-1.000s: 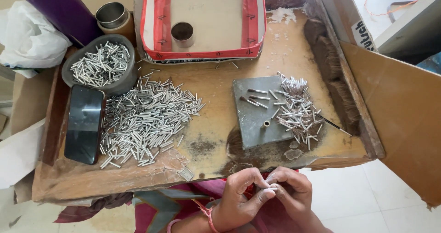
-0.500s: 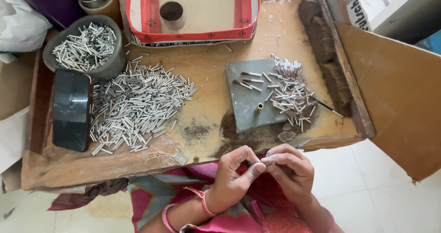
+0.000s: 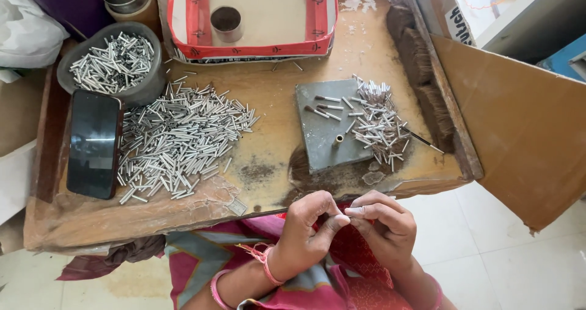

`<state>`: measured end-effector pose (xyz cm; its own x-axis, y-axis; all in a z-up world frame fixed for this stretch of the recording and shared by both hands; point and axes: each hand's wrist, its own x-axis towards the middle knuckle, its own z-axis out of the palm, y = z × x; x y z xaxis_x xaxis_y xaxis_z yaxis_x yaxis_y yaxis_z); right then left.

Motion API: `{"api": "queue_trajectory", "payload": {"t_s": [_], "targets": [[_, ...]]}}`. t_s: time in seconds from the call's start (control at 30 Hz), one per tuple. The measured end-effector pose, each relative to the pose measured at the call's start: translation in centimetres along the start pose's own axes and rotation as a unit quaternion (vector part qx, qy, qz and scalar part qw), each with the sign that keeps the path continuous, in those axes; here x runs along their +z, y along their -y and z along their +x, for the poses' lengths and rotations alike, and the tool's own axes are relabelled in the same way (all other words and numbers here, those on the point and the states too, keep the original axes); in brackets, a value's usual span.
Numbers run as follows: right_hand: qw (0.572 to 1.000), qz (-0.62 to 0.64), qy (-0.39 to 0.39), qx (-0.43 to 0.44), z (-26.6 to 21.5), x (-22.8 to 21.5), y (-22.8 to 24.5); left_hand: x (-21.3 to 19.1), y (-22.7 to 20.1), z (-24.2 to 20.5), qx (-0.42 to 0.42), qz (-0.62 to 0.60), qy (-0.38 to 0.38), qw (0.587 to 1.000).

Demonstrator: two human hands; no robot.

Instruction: The person sits at a low workbench covered with piles of small metal pins and picks up pins one at a time, working each pin into a hole in a metal plate mounted on the bench. They occasionally reach into a bowl of pins and continue inserting pins into the plate throughout the episode.

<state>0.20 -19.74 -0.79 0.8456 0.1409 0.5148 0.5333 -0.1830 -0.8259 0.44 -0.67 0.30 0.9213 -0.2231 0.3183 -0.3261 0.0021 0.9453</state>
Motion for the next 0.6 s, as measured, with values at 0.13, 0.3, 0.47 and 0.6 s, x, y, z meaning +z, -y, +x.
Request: {"api": "queue_trajectory", "payload": {"t_s": [0.13,0.3,0.47,0.6], "targets": [[0.999,0.028,0.018,0.004,0.4,-0.1,0.0,-0.6,-1.0,0.7,0.087,0.056,0.0,0.995],[0.999,0.034,0.008,-0.036,1.4,-0.3,1.0,-0.9,-1.5,0.9,0.116,0.056,-0.004,0.992],[0.999,0.019,0.021,-0.035,0.8,-0.1,1.3,-0.9,-1.8,0.6,0.115,0.043,0.001,0.992],[0.998,0.056,0.002,-0.011,0.2,0.1,1.2,-1.0,-2.0,0.2,0.118,0.029,0.009,0.993]]}}
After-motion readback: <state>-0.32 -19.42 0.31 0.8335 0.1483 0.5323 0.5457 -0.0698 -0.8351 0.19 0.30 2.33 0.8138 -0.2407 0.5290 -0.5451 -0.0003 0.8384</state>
